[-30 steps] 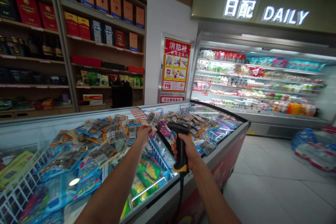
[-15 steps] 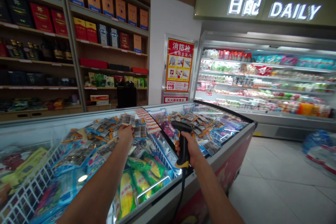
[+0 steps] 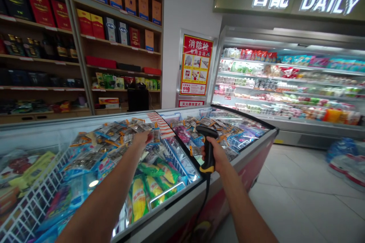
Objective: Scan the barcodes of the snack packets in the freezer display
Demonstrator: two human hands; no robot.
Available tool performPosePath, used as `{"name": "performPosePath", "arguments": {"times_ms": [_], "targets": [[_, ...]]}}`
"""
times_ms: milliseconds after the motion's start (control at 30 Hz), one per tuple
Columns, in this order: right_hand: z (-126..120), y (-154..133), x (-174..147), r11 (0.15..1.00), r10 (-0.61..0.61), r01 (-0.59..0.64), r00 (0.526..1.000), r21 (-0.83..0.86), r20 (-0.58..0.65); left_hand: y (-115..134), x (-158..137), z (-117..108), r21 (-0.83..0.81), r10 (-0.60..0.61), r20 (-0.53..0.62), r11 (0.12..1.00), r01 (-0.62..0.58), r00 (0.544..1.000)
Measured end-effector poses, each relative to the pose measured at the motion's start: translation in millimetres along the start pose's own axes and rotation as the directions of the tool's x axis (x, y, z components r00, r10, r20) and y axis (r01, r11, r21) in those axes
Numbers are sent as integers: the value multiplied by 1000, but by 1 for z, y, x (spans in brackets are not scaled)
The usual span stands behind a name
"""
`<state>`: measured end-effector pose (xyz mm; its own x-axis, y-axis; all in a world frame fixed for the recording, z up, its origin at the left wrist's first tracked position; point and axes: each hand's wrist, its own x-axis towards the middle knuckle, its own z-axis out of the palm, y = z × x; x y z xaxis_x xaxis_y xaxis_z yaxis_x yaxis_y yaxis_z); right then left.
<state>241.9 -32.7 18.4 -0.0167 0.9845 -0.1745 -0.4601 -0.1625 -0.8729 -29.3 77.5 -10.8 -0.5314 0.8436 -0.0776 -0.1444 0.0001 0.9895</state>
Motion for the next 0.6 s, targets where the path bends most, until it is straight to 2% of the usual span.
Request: {"name": "performPosePath", "arguments": {"times_ms": [67,133,300,367,433,467,500,600], "targets": [[-10,-3,-1,1000,-7,7,1000,6,-27,-6,-14,13,105,-31,113,994,19,993],[-21,-4,-2,1000,-10,11,998,13,-56,-15,-30,33,204,-24,226,979,-23,974],[-40,-4,-5,1000,-30,30,994,1,-107,-39,-76,97,376,48,469,892,-249,882],[-42,-2,-7,999,-34,34,993,3,-110,-45,-91,116,483,98,581,758,-438,808],[-42,-1,-7,1000,-26,27,993,1,-119,-48,-101,127,574,103,677,547,-610,729],[-42,-1,-7,1000,-22,22,992,-2,-126,-48,-103,129,598,95,696,472,-648,711],[-41,0,-7,1000,-20,19,991,-5,-135,-48,-103,130,612,90,694,448,-651,714],[-37,-1,-8,1000,-29,29,992,-1,-124,-43,-91,124,630,100,625,521,-576,774]]}}
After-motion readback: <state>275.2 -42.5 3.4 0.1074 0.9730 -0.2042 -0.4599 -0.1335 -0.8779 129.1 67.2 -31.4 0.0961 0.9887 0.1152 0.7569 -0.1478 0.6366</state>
